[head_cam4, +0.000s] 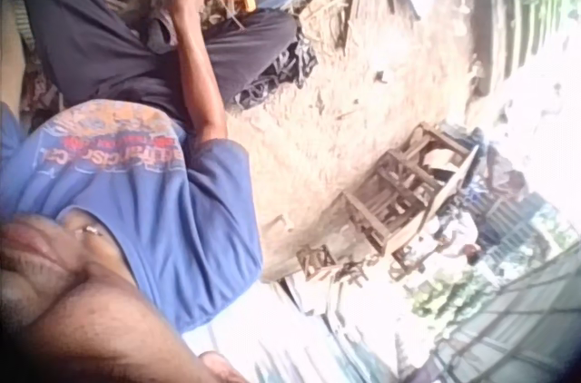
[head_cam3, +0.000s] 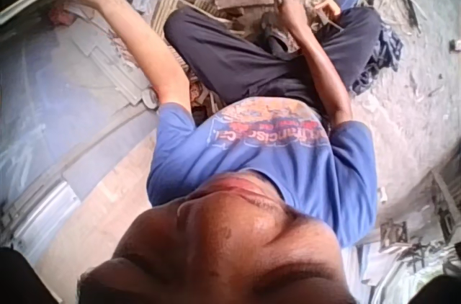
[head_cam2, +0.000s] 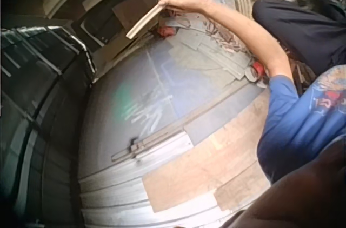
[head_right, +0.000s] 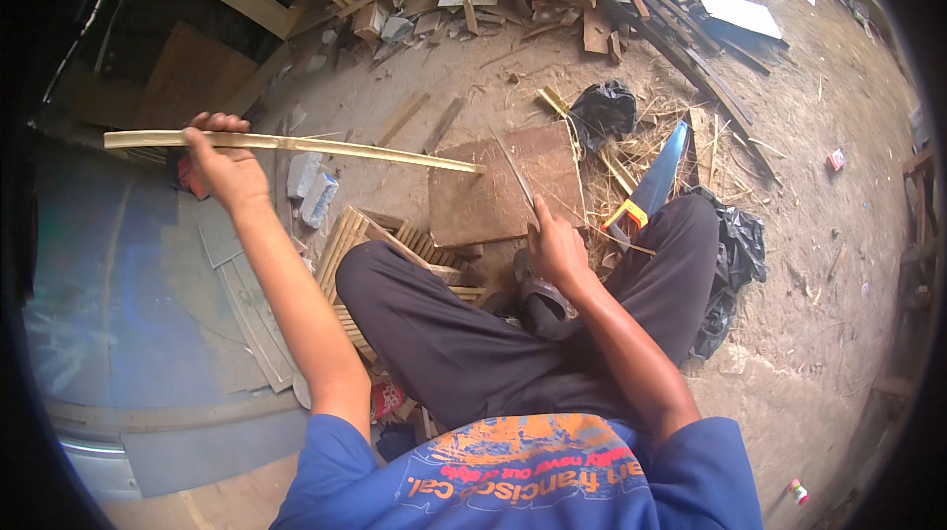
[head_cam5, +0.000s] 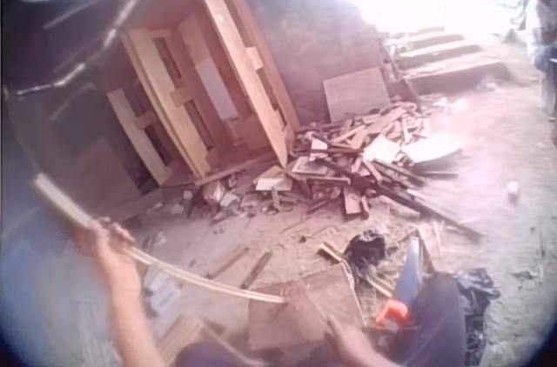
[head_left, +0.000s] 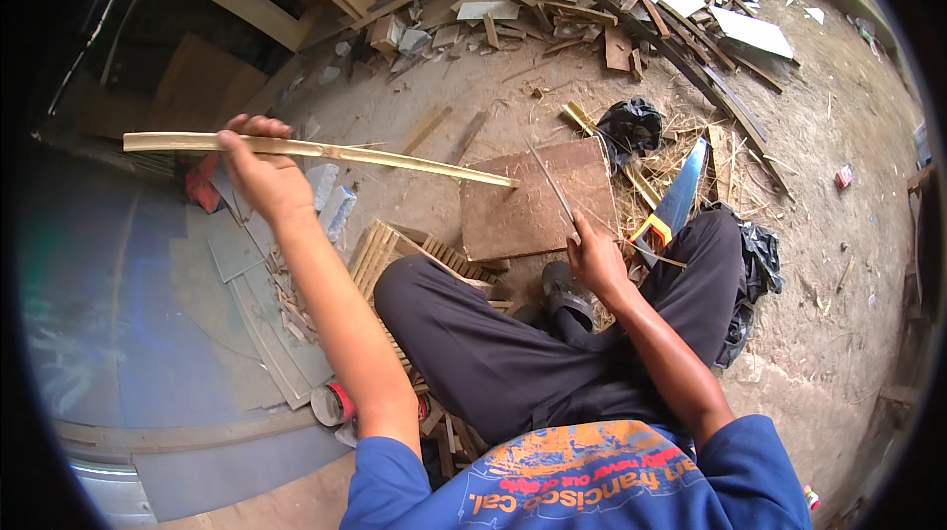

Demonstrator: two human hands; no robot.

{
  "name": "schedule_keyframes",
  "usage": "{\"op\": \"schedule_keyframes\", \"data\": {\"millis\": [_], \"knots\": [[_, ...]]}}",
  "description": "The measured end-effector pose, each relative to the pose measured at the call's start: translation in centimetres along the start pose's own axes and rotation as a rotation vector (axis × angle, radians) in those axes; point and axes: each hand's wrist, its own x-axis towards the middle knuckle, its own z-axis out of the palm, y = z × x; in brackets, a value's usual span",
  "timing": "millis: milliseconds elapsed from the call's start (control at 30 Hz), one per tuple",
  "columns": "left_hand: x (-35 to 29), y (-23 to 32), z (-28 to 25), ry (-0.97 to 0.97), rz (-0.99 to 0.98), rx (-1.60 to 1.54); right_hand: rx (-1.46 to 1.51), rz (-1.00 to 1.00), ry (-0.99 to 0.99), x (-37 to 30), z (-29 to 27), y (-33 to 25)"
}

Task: The person hammers nails into a wooden slatted structure, then uses a knife to split and shape a thin wooden strip. The person inserts the shaped strip into the structure and adjusts the slats.

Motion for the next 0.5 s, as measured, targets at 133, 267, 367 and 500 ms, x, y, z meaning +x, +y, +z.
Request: {"op": "schedule_keyframes", "data": {"millis": [133, 267, 367, 500], "knots": [[-4.2, -5.6, -1.8, 0.004, -0.212, 0.248, -0.21, -0.042, 0.068, 2.6, -0.1, 0.7], [-7.9, -8.8, -3.5, -0.03, -0.388, 0.368, -0.327, -0.185, 0.143, 3.0, 0.1, 2.8], [-9.0, -9.7, -4.8, -0.023, -0.49, 0.367, -0.374, -0.149, 0.144, 2.7, 0.5, 3.2], [-9.0, -9.3, -5.3, 0.029, -0.489, 0.375, -0.456, -0.168, 0.244, 2.1, 0.0, 1.4]]}}
